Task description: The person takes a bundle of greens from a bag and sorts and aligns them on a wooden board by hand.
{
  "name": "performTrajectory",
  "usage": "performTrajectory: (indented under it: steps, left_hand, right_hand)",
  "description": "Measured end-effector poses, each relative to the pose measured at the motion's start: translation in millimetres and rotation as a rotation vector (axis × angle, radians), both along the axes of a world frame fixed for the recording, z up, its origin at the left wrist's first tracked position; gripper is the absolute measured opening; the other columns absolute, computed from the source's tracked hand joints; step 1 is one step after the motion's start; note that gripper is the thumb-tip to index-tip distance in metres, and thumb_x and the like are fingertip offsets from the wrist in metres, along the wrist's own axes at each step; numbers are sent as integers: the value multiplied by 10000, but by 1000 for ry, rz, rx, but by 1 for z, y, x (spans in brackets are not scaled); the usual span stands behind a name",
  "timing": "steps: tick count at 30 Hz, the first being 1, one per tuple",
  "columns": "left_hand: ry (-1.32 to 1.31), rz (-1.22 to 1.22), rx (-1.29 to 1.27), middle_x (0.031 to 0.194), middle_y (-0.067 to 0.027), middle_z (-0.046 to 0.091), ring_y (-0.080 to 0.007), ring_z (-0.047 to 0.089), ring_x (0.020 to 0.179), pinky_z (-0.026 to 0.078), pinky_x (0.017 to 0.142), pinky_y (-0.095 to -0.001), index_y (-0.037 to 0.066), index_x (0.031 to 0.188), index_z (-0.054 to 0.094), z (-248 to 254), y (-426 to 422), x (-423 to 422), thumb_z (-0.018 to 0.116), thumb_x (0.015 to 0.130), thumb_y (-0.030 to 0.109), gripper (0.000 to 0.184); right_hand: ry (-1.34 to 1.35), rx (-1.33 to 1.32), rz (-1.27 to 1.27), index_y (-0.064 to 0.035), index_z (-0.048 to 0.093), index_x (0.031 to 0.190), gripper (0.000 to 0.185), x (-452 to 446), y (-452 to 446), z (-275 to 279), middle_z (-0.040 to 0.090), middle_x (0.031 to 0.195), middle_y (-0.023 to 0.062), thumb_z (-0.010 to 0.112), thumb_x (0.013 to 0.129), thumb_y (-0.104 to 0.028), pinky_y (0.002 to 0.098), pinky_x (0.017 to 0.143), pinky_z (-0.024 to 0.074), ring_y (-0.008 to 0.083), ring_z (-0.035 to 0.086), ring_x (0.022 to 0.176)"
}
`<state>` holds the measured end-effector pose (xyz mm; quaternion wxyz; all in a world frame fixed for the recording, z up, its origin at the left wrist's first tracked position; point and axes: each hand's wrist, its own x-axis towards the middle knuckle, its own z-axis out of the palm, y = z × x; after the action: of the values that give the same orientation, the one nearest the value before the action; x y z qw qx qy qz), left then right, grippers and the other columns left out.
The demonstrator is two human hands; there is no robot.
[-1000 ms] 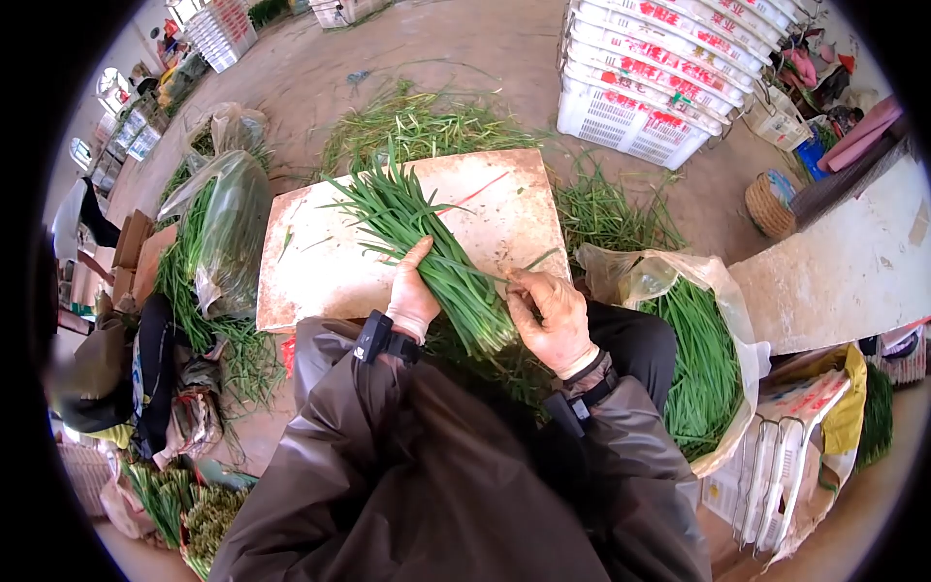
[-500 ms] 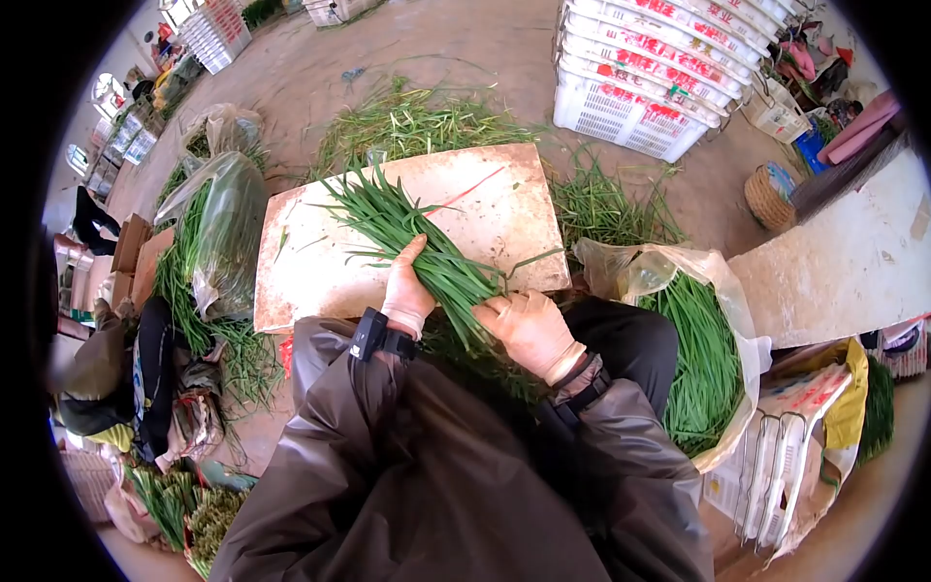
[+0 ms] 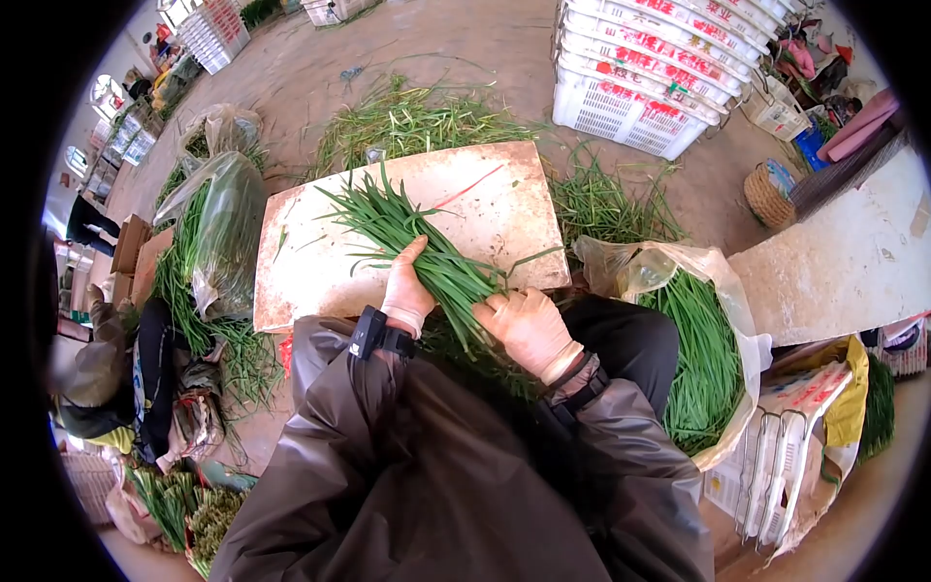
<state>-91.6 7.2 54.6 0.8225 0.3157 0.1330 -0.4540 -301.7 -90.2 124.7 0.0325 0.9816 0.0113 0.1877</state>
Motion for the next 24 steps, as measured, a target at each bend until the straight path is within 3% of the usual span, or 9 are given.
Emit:
performTrajectory:
  steps: [14,24]
  left_hand:
    - [1,-24,22,1239,-107,686,-313,631,1114,512,1010,-461,60,1264,656,-15,-2,3,671,984,237,332]
    - [-20,-48,45,1239,-145,681,-341,637,1124,515,1016,-506,28,1265,634,3,-2,2,622,1015,259,340]
  right_hand:
    - [169,137,77,-144,637,916,106,-4,-6,-8,623,800,27,627,817,-109,387,688,525,236,688,772]
    - [460,307,-53,-93,684,948,186,-23,-20,-22,706,869,116,653,772,-43,462,720,554,359,706,836]
